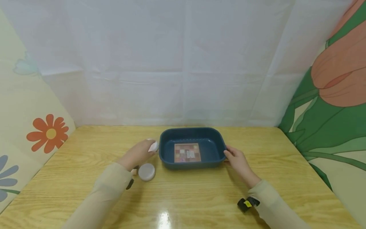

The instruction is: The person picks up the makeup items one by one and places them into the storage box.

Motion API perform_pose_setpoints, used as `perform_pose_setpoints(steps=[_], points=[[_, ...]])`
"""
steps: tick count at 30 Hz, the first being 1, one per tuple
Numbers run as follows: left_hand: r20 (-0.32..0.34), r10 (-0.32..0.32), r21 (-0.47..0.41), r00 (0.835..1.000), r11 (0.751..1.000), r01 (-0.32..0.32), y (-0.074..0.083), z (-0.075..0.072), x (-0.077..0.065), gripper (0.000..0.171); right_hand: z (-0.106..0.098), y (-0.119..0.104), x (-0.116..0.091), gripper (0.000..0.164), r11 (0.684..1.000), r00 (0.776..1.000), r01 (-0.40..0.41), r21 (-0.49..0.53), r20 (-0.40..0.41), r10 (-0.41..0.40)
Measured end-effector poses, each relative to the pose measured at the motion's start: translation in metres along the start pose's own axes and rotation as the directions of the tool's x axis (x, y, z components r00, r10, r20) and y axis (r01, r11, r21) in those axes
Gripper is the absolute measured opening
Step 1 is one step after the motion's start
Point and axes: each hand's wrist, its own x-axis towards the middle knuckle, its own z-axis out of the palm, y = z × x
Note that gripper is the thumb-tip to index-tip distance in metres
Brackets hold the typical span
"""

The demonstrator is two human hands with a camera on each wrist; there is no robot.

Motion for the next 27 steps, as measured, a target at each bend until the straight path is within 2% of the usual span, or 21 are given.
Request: perform_pose_setpoints(steps=[12,18,27], points=[[-0.029,-0.064,-0.004,0.998,0.998,0.064,-0.01,0.009,0.005,0.057,0.001,0.0,0.001,0.045,1.0,1.0,-0.001,0.013,-0.009,0.001],[-0.005,-0.085,-0.025,0.996,0.996,0.085,-0.011,0.01,0.008,0.062,0.002,-0.001,0.001,0.044,1.0,1.0,0.004,0.022,-0.018,-0.004],[0.025,-0.093,0.02,0.995,0.995,0.093,-0.014,0.01,0.016,0.067,0.0,-0.001,0.0,0.045,1.0,1.0,-0.008,0.0,-0.008,0.008]])
